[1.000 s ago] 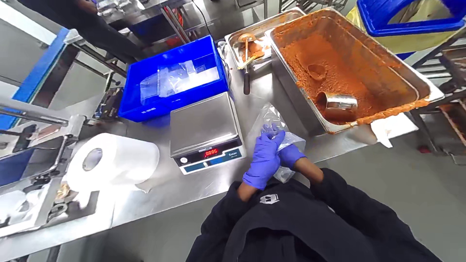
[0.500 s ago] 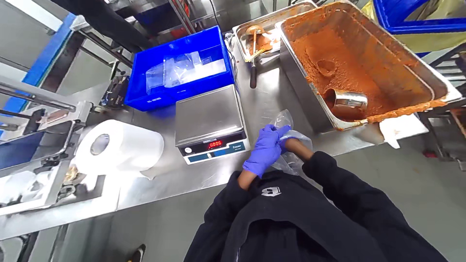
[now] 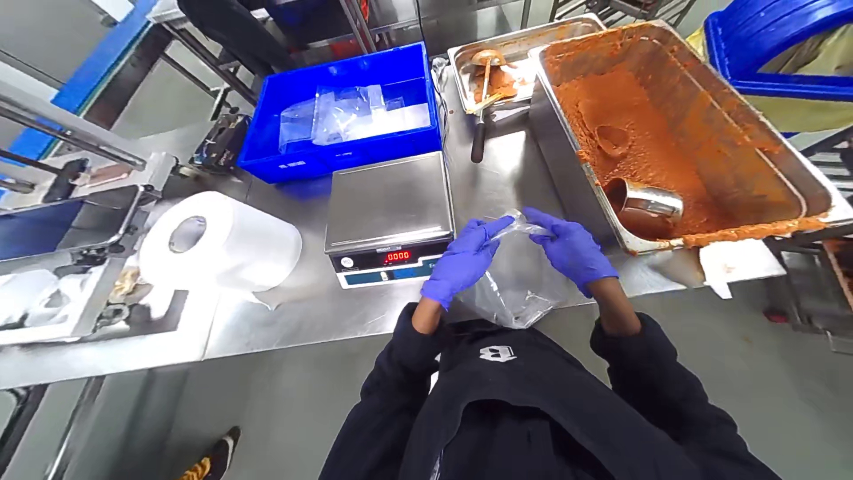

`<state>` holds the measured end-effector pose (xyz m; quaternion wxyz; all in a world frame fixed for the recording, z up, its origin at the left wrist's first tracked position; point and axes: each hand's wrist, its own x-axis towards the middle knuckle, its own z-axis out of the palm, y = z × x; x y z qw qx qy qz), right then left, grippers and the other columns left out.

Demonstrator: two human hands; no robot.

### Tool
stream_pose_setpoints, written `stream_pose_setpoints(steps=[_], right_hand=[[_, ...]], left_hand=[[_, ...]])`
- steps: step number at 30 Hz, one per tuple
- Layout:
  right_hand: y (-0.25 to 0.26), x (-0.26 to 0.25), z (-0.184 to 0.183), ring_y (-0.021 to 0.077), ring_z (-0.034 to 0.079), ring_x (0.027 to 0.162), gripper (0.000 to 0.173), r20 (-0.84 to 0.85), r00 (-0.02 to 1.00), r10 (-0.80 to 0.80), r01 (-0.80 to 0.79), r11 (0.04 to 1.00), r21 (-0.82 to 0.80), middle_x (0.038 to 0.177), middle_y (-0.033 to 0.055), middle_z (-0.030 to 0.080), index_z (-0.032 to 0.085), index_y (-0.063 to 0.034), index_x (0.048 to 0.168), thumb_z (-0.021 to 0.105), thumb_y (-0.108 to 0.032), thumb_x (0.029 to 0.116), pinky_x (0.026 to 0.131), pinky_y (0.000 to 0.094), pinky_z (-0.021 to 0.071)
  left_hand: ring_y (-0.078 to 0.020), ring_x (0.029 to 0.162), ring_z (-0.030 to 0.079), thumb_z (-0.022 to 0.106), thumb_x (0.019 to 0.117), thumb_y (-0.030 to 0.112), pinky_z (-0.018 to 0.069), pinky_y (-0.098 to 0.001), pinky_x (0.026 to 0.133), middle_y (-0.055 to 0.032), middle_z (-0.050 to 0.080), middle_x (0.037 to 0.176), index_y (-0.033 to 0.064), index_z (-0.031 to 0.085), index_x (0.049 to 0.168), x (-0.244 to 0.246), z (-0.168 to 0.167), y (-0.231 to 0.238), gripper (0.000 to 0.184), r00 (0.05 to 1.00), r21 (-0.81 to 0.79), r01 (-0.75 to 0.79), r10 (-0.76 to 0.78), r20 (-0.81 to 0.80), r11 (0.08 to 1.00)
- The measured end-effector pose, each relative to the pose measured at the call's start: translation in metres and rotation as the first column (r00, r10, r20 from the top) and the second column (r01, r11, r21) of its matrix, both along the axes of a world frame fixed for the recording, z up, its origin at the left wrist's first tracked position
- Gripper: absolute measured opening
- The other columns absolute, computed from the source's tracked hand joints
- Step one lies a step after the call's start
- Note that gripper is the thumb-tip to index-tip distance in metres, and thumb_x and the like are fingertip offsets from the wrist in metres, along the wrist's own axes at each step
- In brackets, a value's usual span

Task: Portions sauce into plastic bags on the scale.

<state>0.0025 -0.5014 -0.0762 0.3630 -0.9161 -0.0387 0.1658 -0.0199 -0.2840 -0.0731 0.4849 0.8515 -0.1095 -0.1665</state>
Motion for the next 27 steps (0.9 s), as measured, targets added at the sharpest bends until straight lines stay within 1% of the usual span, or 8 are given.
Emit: stream_pose_setpoints(steps=[4, 9, 13, 15, 17, 20, 23, 27], right_hand=[[-0.006, 0.008, 0.011, 0.0311, 0.062, 0.125, 0.039, -0.036, 0.997, 0.061, -0.062, 0.997, -0.042, 0.133, 0.0138, 0.067, 0.066, -0.0168, 0.138, 0.052, -0.005, 0.1029, 0.108, 0.0534, 0.0464], [-0.008, 0.005, 0.028, 0.0365, 0.059, 0.129, 0.046, 0.029, 0.973, 0.228, -0.226, 0.972, -0.064, 0.142, 0.0178, 0.061, 0.052, -0.0145, 0.152, 0.053, -0.017, 0.1060, 0.109, 0.0577, 0.0440], [-0.070, -0.010, 0.078, 0.0224, 0.062, 0.127, 0.055, 0.392, 0.913, 0.108, -0.133, 0.990, 0.037, 0.145, 0.0077, 0.061, 0.056, -0.0187, 0.149, 0.069, -0.029, 0.0970, 0.108, 0.0497, 0.0498], [-0.114, 0.001, 0.104, 0.0276, 0.063, 0.127, 0.043, 0.474, 0.880, 0.020, 0.020, 0.997, -0.079, 0.139, 0.0115, 0.065, 0.063, -0.0124, 0.140, 0.067, -0.022, 0.0990, 0.108, 0.0554, 0.0482], [-0.159, 0.034, 0.099, 0.0367, 0.064, 0.120, 0.035, 0.374, 0.926, 0.057, 0.052, 0.960, -0.274, 0.129, 0.0158, 0.069, 0.068, -0.0107, 0.133, 0.066, -0.025, 0.1016, 0.102, 0.0659, 0.0463], [-0.200, 0.089, 0.051, 0.0435, 0.067, 0.107, 0.035, -0.078, 0.988, 0.134, -0.155, 0.862, -0.483, 0.111, 0.0214, 0.073, 0.073, -0.0075, 0.123, 0.068, -0.033, 0.1001, 0.093, 0.0702, 0.0466], [-0.193, 0.121, 0.011, 0.0447, 0.064, 0.110, 0.045, -0.403, 0.901, 0.163, -0.366, 0.785, -0.500, 0.112, 0.0273, 0.069, 0.071, 0.0026, 0.119, 0.067, -0.038, 0.1001, 0.098, 0.0664, 0.0435], [-0.173, 0.132, -0.011, 0.0361, 0.064, 0.084, 0.058, -0.493, 0.861, 0.125, -0.368, 0.823, -0.434, 0.090, 0.0251, 0.066, 0.066, 0.0108, 0.104, 0.056, -0.046, 0.1044, 0.085, 0.0581, 0.0477]], left_hand=[[-0.0252, 0.125, 0.055, 0.051, 0.0970, 0.001, 0.0478, -0.0427, 0.104, -0.0170, 0.055, 0.141, 0.0191, 0.052, 0.150, -0.007, -0.001, 0.010, 0.057, 0.999, 0.042, 0.020, -0.017, -0.050, 0.999], [-0.0283, 0.131, 0.055, 0.045, 0.1092, 0.031, 0.0414, -0.0479, 0.113, -0.0189, 0.059, 0.140, 0.0067, 0.053, 0.147, -0.017, 0.001, 0.014, 0.046, 0.985, 0.118, -0.110, 0.124, -0.122, 0.987], [-0.0163, 0.089, 0.065, 0.039, 0.1097, 0.037, 0.0549, -0.0398, 0.081, -0.0088, 0.067, 0.101, 0.0067, 0.061, 0.132, -0.018, -0.005, 0.025, 0.043, 0.961, 0.023, -0.235, 0.236, -0.146, 0.972], [-0.0134, 0.086, 0.064, 0.039, 0.1097, 0.038, 0.0552, -0.0365, 0.079, -0.0066, 0.066, 0.099, 0.0064, 0.058, 0.133, -0.019, -0.001, 0.026, 0.043, 0.940, -0.044, -0.293, 0.279, -0.196, 0.955], [-0.0120, 0.085, 0.064, 0.040, 0.1089, 0.041, 0.0549, -0.0359, 0.079, -0.0047, 0.065, 0.096, 0.0071, 0.057, 0.134, -0.016, 0.000, 0.025, 0.045, 0.928, -0.064, -0.326, 0.306, -0.211, 0.943], [-0.0160, 0.088, 0.065, 0.040, 0.1078, 0.046, 0.0538, -0.0413, 0.082, -0.0079, 0.068, 0.099, 0.0075, 0.054, 0.138, -0.013, 0.000, 0.017, 0.051, 0.906, -0.045, -0.341, 0.316, -0.281, 0.939], [-0.0144, 0.085, 0.064, 0.038, 0.1097, 0.042, 0.0537, -0.0373, 0.080, -0.0074, 0.067, 0.097, 0.0050, 0.052, 0.139, -0.009, -0.003, 0.009, 0.050, 0.877, -0.096, -0.394, 0.342, -0.337, 0.914], [-0.0149, 0.083, 0.063, 0.034, 0.1108, 0.042, 0.0533, -0.0372, 0.080, -0.0071, 0.066, 0.092, 0.0027, 0.052, 0.138, -0.001, -0.010, 0.010, 0.052, 0.882, -0.136, -0.397, 0.336, -0.329, 0.908]])
